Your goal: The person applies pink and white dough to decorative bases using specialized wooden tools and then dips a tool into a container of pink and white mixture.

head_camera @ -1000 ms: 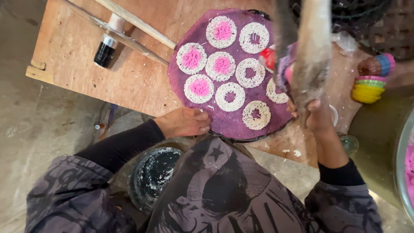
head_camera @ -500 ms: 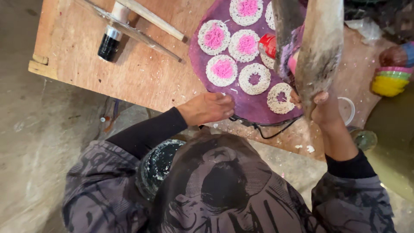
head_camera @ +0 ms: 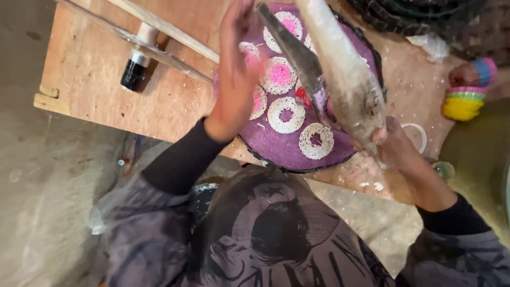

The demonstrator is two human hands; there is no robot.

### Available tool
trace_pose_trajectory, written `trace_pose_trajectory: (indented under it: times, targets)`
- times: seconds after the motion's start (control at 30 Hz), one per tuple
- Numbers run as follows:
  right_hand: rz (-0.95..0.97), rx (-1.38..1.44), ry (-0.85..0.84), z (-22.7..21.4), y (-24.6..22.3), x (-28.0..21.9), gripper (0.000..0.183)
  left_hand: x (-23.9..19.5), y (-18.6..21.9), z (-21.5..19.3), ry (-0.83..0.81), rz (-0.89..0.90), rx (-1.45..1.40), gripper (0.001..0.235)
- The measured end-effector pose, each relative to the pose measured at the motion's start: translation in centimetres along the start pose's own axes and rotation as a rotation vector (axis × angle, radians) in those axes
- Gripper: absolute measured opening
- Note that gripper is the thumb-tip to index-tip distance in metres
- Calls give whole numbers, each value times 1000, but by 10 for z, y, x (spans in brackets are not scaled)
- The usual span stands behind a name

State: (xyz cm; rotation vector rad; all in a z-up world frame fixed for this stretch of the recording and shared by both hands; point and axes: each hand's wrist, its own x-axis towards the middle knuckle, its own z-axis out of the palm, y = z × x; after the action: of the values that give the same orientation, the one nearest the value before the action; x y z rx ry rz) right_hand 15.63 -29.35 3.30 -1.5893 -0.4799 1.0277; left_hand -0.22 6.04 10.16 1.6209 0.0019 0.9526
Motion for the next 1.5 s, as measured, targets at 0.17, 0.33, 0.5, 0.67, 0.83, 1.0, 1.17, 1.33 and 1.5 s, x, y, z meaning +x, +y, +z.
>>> trace_pose_trajectory:
  times: [0.17,0.33,0.5,0.67,0.83,1.0,1.17,1.33,1.5]
  targets:
    - [-45,-451,-135,-17,-18,12,81,37,-11,6,241,-404,-1082,72]
    - [141,-380,-295,-43,-22,26,89,42,-2,-15,-180,-283,-1146,83]
    - [246,-334,-418,-39,-29,56,77,21,-24,-6,-97,-321,-1215,71]
    - [333,-831,-301,-15,-35,64,65,-23,-66,-2,215,-500,-1375,64]
    - [188,-939,-284,7,-50,70,49,-40,-82,-5,291,-492,-1333,63]
    - [242,-1035,-228,22,-52,70,51,-44,-84,-11,298,-421,-1277,59]
    - [216,-1058,-242,24,-58,71,50,-46,-84,-7,424,-473,-1275,56]
    - [211,-1057,-152,17,-54,72,57,-43,-87,0,409,-444,-1288,56]
    - [-147,-961,-135,10,-19,80,59,-24,-67,-9,191,-358,-1172,63]
